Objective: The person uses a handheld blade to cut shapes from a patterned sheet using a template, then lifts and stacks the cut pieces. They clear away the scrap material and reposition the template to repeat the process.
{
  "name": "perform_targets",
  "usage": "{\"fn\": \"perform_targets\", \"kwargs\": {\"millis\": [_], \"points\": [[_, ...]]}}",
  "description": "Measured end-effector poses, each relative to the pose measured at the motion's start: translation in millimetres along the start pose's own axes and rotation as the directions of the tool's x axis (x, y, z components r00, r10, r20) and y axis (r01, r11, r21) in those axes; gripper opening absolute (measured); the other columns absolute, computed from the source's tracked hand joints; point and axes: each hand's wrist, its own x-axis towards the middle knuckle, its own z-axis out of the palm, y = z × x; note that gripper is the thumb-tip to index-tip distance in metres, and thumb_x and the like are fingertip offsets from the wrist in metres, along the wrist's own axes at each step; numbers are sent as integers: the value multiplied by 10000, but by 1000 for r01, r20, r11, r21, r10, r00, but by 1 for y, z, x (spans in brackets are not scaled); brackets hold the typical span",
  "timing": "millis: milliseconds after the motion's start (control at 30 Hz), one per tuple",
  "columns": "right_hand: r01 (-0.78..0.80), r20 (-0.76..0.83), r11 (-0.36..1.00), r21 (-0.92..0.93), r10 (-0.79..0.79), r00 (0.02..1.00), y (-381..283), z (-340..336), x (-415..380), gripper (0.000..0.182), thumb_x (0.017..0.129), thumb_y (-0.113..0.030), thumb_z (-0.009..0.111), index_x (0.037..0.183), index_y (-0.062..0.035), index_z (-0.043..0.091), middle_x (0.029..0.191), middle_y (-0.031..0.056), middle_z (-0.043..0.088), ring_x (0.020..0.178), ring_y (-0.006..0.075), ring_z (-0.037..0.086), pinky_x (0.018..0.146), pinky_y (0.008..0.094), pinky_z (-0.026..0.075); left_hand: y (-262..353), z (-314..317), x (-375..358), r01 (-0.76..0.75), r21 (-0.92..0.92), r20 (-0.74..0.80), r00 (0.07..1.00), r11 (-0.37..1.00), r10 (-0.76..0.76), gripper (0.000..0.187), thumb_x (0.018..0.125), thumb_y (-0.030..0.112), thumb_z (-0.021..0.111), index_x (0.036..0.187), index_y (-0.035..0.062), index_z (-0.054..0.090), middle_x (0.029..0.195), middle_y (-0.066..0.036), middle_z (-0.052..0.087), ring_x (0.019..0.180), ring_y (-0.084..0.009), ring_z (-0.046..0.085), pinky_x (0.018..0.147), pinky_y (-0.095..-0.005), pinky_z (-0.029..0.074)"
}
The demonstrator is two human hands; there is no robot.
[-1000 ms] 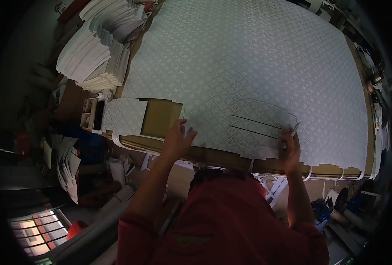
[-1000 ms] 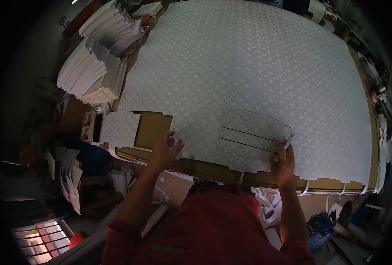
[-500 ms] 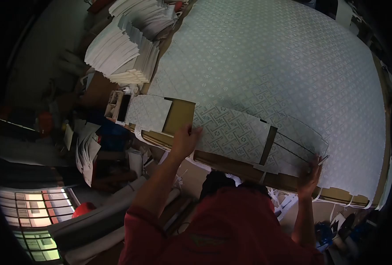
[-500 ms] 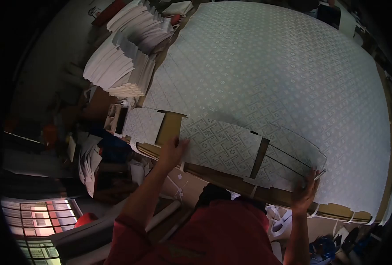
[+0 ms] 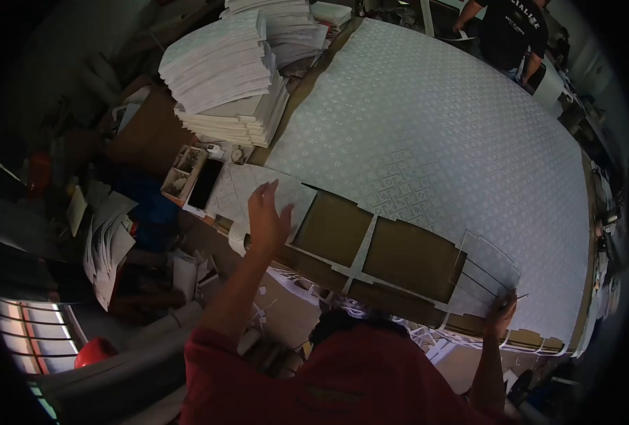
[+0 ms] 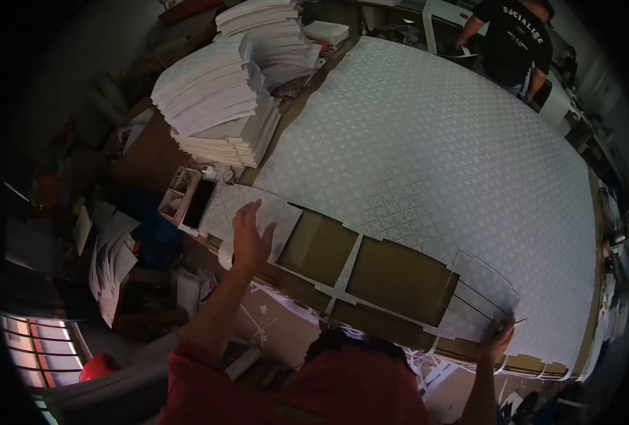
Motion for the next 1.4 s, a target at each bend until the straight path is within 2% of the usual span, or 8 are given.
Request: {"fn": "perform_targets", "kwargs": {"millis": [233,500,733,900,1067,1233,1300,1400], "points": [[59,-14,986,-159,-62,998,5,5,-2,477,947,-107,629,1395,-20,493,1312,222,608,1184,421,570,1035,485,460,149,77,-93,-170,-581,187,924,796,334,495,863,138,771,1328,65,620,1348,-211,555,1278,-426,520,1147,-571,359],[86,-27,982,-170,-91,995,-17,-3,-2,534,892,-88,660,1385,-3,474,1287,236,617,1220,418,572,1114,510,397,202,95,-158,-264,-689,290,753,675,591,514,871,167,783,1347,67,616,1372,-190,566,1299,-410,537,1159,-598,372],[152,-119,987,-49,-157,980,-22,-5,0,542,877,-92,680,1378,12,500,1106,193,665,1066,422,631,1052,510,444,285,150,-165,-330,-588,393,681,738,618,679,871,340,772,1438,63,522,1474,-286,470,1372,-470,446,1176,-624,302],[98,-84,983,158,-86,993,-27,-23,0,444,850,-97,715,1245,12,545,1187,236,653,1134,456,591,1070,560,416,327,171,-187,-488,-172,412,753,856,513,750,874,459,750,1438,30,505,1498,-339,423,1398,-516,389,1191,-624,261],[170,123,936,307,-216,969,10,-49,2,377,845,-155,748,1155,-58,557,1412,277,562,1252,461,555,1103,544,426,328,175,-196,-399,-160,429,796,903,428,751,871,424,770,1444,26,491,1508,-334,418,1397,-512,393,1171,-601,313],[286,125,867,408,-363,923,47,-53,5,409,848,-191,761,1180,-56,564,1384,264,585,1257,446,553,1064,525,464,323,182,-202,-412,-112,389,820,904,421,757,857,403,788,1440,21,492,1504,-321,435,1379,-505,414,1150,-579,352],[295,4,879,376,-320,947,50,-54,1,412,850,-197,764,1182,-49,569,1366,254,602,1250,446,555,1054,527,468,325,182,-197,-420,-112,370,823,901,430,760,853,404,790,1436,17,494,1496,-321,447,1373,-504,419,1146,-576,357],[269,52,882,388,-312,949,50,-50,1,499,803,-128,769,1245,-22,563,1295,243,634,1226,454,568,1047,536,469,328,179,-199,-385,-145,366,835,912,411,737,853,401,791,1425,29,514,1480,-306,485,1371,-505,423,1151,-569,355]]}}
